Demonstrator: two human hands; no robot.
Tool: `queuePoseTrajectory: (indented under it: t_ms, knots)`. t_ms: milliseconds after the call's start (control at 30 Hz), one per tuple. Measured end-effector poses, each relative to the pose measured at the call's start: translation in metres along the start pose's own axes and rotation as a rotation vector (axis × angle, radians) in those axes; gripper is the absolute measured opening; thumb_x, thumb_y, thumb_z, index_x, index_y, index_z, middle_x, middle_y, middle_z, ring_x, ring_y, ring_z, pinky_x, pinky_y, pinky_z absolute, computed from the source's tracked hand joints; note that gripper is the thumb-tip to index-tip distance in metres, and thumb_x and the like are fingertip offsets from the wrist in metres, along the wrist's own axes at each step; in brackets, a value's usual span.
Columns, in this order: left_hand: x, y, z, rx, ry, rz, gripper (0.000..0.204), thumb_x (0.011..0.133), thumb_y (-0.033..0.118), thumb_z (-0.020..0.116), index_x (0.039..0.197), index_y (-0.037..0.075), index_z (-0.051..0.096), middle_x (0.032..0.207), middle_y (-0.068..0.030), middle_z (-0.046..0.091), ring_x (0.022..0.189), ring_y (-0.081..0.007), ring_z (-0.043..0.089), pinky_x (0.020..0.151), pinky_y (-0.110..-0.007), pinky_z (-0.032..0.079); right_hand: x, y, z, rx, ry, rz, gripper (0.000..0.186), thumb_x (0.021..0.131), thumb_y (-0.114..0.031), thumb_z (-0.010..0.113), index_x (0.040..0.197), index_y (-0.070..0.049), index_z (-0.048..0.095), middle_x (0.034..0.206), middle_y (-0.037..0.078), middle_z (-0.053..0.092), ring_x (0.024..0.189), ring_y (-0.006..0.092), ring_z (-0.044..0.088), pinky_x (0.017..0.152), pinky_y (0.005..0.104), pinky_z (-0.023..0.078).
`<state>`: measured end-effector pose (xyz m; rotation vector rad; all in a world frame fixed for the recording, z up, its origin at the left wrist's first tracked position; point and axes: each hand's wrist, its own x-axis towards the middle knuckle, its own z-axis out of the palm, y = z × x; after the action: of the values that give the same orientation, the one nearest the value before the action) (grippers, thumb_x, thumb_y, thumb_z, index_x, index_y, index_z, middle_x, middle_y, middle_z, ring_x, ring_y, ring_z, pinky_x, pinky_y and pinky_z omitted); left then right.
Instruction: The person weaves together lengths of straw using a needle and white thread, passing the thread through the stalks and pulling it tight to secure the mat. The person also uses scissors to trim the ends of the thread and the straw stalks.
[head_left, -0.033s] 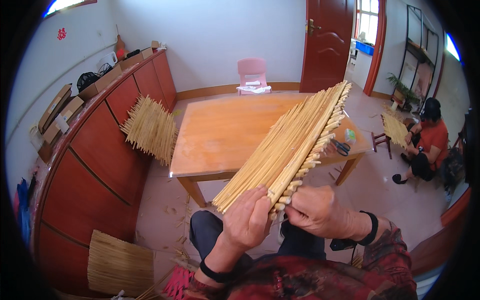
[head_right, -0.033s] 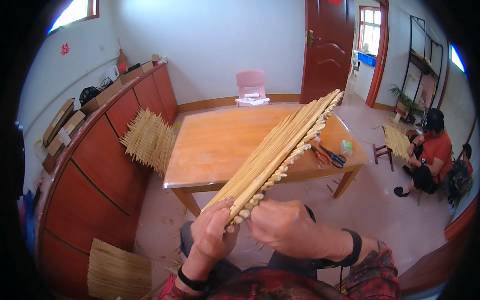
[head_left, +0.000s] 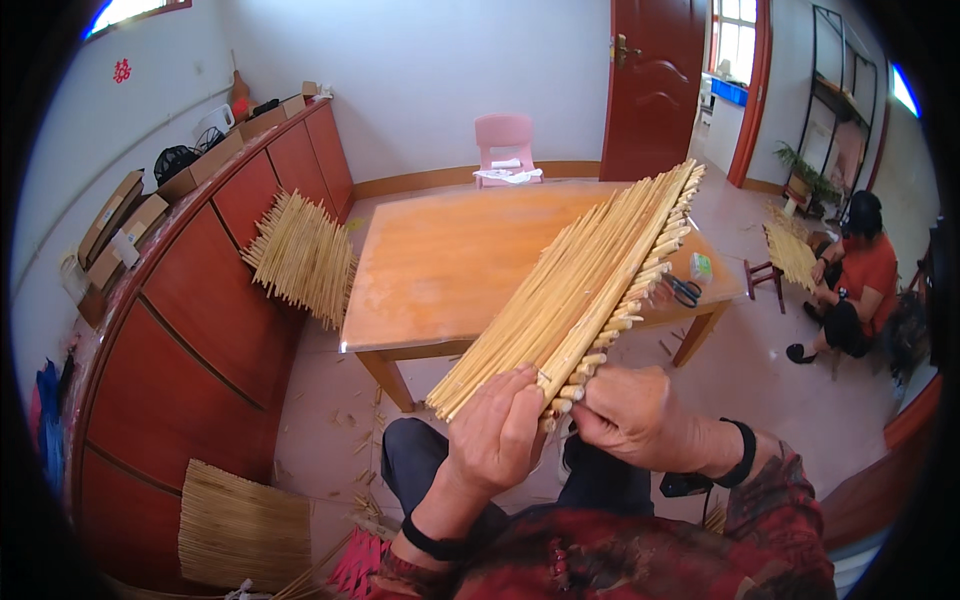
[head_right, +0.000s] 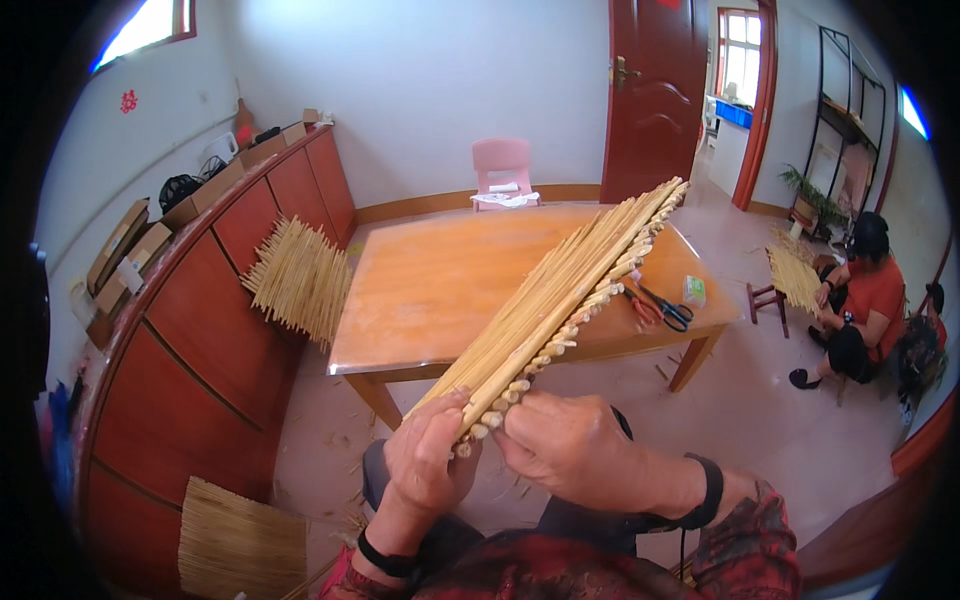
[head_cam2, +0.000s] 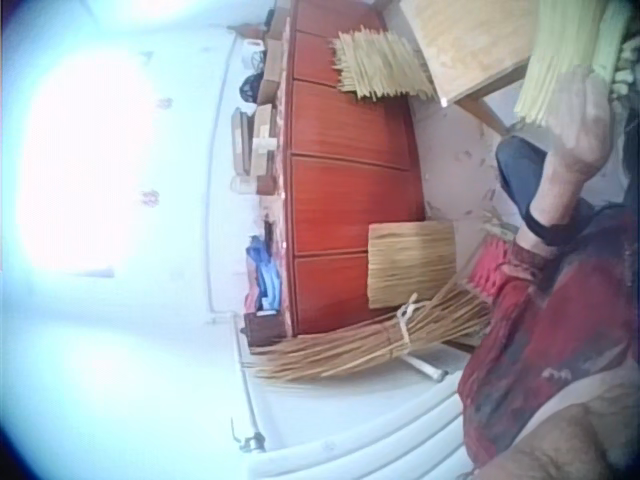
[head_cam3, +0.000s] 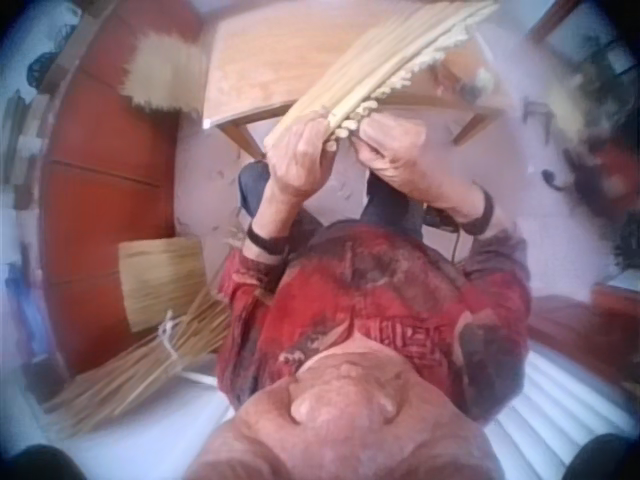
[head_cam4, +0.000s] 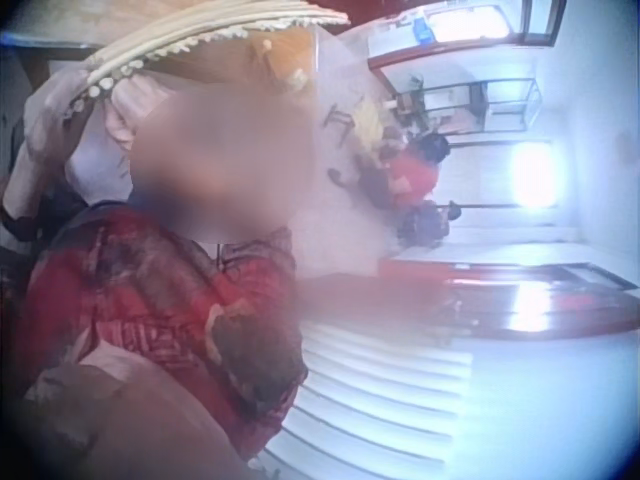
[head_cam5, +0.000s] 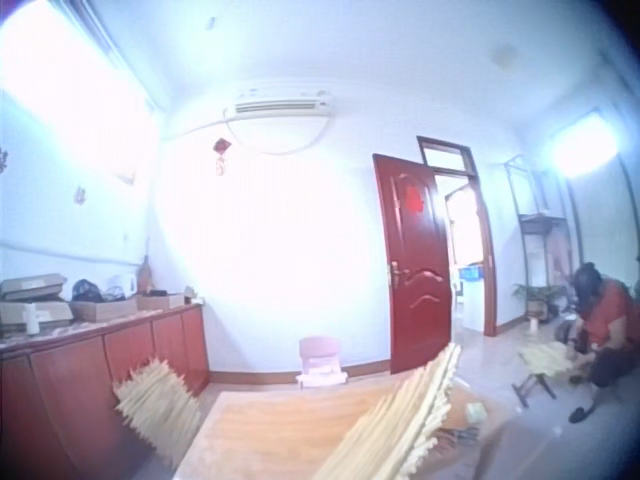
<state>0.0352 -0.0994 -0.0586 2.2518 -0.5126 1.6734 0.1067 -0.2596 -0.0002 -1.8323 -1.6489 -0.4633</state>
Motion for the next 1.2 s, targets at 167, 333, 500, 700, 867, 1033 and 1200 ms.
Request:
queuePoseTrajectory:
  t_ms: [167, 333, 500, 700, 867, 1033, 1200]
  knots:
    - [0.012, -0.031, -0.015, 0.128, 0.121, -0.159, 0.035, 0.073, 0.000, 0.066, 0.102, -0.003, 0.047, 0.083, -0.0192, 0.058, 0.069, -0.0322, 0.060, 0.057, -0.035, 0.049, -0.058, 0.002, 0.025, 0.161, -0.245, 0.028, 0.010, 0.076, -0.012, 0.059, 0.071, -0.005, 0.054, 0.063, 0.009, 0.049, 0.058, 0.0250, 0.053, 0.050, 0.0322, 0.044]
    - [0.028, -0.046, -0.027, 0.161, 0.179, -0.350, 0.036, 0.074, 0.002, 0.066, 0.104, -0.003, 0.048, 0.084, -0.0171, 0.058, 0.069, -0.0296, 0.060, 0.059, -0.033, 0.048, -0.058, 0.024, 0.013, 0.389, -0.087, 0.313, 0.007, 0.078, -0.012, 0.061, 0.082, -0.006, 0.062, 0.073, 0.009, 0.058, 0.063, 0.0234, 0.056, 0.057, 0.0300, 0.045]
    - [0.026, -0.059, -0.029, 0.230, 0.231, -0.416, 0.035, 0.074, 0.004, 0.068, 0.102, -0.002, 0.049, 0.087, -0.0153, 0.058, 0.072, -0.0243, 0.059, 0.064, -0.031, 0.048, -0.006, 0.023, 0.006, 0.580, 0.190, 0.409, 0.006, 0.078, -0.005, 0.060, 0.084, -0.004, 0.061, 0.071, 0.009, 0.055, 0.063, 0.0236, 0.054, 0.057, 0.0284, 0.044]
    - [0.032, -0.060, -0.037, 0.112, 0.233, -0.553, 0.030, 0.077, 0.002, 0.064, 0.101, -0.001, 0.047, 0.088, -0.0081, 0.053, 0.074, -0.0131, 0.053, 0.067, -0.024, 0.045, 0.068, 0.034, 0.020, 0.456, 0.239, 0.031, 0.010, 0.079, -0.005, 0.060, 0.088, -0.003, 0.059, 0.074, 0.011, 0.054, 0.064, 0.0271, 0.055, 0.056, 0.0320, 0.044]
    - [0.034, -0.067, -0.040, 0.075, 0.278, -0.580, 0.029, 0.076, 0.001, 0.066, 0.100, 0.000, 0.049, 0.089, -0.0073, 0.055, 0.076, -0.0124, 0.054, 0.068, -0.026, 0.046, 0.090, 0.048, 0.057, 0.538, 0.313, -0.056, 0.012, 0.079, -0.007, 0.060, 0.091, -0.004, 0.059, 0.075, 0.012, 0.055, 0.066, 0.0292, 0.056, 0.056, 0.0343, 0.045]
    - [0.033, -0.069, -0.045, 0.156, 0.276, -0.596, 0.031, 0.076, 0.001, 0.066, 0.102, -0.001, 0.049, 0.097, -0.0089, 0.054, 0.081, -0.0121, 0.054, 0.072, -0.025, 0.045, 0.101, 0.052, 0.072, 0.524, 0.288, -0.143, 0.017, 0.079, -0.010, 0.059, 0.096, -0.005, 0.058, 0.076, 0.010, 0.055, 0.065, 0.0272, 0.057, 0.054, 0.0341, 0.047]
    - [0.035, -0.064, -0.045, 0.115, 0.283, -0.621, 0.032, 0.076, 0.001, 0.066, 0.103, -0.001, 0.050, 0.098, -0.0084, 0.055, 0.083, -0.0120, 0.055, 0.074, -0.025, 0.045, 0.104, 0.054, 0.073, 0.508, 0.245, -0.153, 0.020, 0.079, -0.007, 0.059, 0.099, -0.006, 0.059, 0.072, 0.009, 0.053, 0.062, 0.0263, 0.055, 0.053, 0.0329, 0.045]
